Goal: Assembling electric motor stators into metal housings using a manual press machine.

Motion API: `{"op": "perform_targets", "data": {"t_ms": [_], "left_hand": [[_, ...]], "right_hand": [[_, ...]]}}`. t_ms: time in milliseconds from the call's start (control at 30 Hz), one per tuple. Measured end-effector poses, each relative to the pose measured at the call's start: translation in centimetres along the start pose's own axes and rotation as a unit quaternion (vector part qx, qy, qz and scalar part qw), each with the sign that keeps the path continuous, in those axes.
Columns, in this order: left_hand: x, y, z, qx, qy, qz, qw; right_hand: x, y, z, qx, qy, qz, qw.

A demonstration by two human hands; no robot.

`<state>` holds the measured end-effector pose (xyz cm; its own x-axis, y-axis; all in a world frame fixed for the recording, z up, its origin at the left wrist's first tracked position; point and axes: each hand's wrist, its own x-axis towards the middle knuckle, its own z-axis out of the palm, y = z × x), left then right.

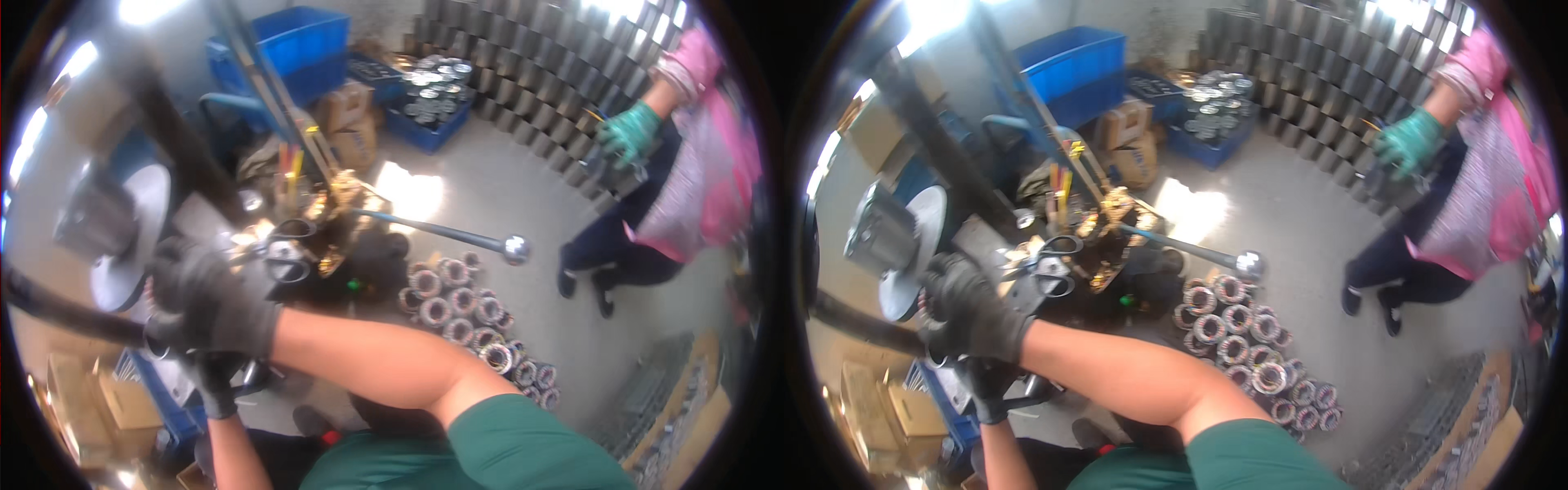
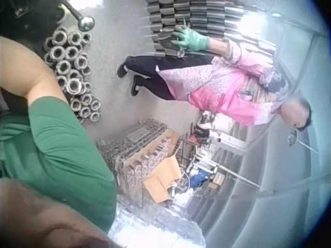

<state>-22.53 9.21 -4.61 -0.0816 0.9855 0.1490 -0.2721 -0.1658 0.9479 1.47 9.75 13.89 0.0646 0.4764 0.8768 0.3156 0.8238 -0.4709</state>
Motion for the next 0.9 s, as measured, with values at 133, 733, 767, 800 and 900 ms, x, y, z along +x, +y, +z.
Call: {"op": "perform_targets", "data": {"t_ms": [133, 733, 767, 800, 900], "left_hand": [[-0.7, -0.4, 2.7, 0.197, -0.029, -0.030, 0.980], [-0.2, -0.8, 8.2, 0.002, -0.162, 0.013, 0.987], [-1.1, 0.5, 9.1, 0.029, -0.121, 0.040, 0.991], [-1.8, 1.7, 9.6, 0.057, -0.079, 0.064, 0.993], [-1.5, 2.6, 9.5, 0.177, -0.035, 0.047, 0.982]], "right_hand": [[-0.1, 0.2, -2.5, 0.058, -0.078, 0.105, 0.990], [-1.3, 1.4, -0.7, 0.008, -0.172, 0.119, 0.978], [-1.0, 1.6, -0.8, 0.005, -0.181, 0.116, 0.977], [-0.8, 1.7, -1.0, 0.002, -0.191, 0.119, 0.974], [0.0, 1.4, -1.1, 0.007, -0.211, 0.138, 0.968]]}}
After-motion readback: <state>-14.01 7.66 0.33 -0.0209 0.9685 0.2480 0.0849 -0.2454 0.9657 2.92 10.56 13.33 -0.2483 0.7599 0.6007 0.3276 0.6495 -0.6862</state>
